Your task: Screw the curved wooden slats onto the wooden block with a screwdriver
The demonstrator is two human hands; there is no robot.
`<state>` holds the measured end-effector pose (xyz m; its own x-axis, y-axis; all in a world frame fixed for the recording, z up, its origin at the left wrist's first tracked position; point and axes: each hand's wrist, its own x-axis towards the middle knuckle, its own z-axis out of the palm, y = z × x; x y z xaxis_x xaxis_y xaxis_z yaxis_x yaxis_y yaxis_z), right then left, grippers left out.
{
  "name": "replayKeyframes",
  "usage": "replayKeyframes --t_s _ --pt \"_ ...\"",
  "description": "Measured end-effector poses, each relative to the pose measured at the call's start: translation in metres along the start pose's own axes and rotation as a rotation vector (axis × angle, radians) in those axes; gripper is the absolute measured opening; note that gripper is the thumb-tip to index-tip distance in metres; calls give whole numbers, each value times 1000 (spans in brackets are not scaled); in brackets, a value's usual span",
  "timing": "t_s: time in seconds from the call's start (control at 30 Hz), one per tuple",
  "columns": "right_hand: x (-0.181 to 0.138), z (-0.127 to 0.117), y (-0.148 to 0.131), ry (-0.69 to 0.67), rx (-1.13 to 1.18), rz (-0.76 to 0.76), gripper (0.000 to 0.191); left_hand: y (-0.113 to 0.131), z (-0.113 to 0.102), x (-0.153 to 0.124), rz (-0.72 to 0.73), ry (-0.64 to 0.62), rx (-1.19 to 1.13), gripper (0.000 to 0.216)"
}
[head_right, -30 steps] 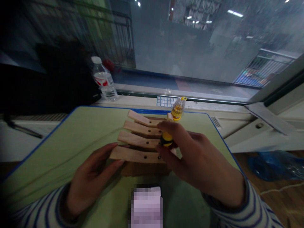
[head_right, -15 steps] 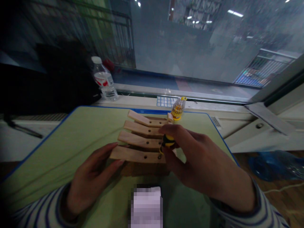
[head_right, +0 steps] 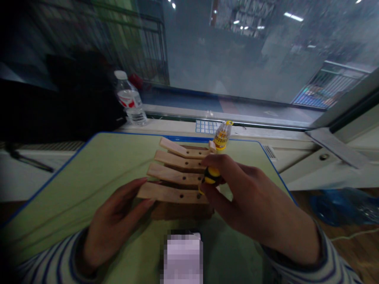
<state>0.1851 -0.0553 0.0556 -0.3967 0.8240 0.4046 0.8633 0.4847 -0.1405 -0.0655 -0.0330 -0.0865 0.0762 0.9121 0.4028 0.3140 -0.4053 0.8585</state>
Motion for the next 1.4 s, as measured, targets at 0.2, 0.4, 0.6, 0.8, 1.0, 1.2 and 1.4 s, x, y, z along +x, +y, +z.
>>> replayKeyframes --t_s 0.2,0.4,0.6,0.8,1.0,1.2,1.4 --pt "-1 -1 -1 -24 37 16 23 1 -1 0 -14 3 0 40" --pt "0 -2 -2 -29 97 -32 24 0 -1 -1 -47 -6 -20 42" --pt "2 -1 -1 -50 151 -85 27 2 0 1 -34 -9 -23 41" --pt "-2 -2 -1 -80 136 -83 37 1 0 0 -24 -6 -10 41" --pt "-3 -4 -2 -84 124 -72 37 2 -1 1 -29 -11 -16 40" --pt "-4 -5 -1 -74 114 -78 34 3 -1 0 -31 -6 -22 41" --pt "-3 -6 -1 -78 104 -68 32 -1 -1 -1 -35 -15 -33 42"
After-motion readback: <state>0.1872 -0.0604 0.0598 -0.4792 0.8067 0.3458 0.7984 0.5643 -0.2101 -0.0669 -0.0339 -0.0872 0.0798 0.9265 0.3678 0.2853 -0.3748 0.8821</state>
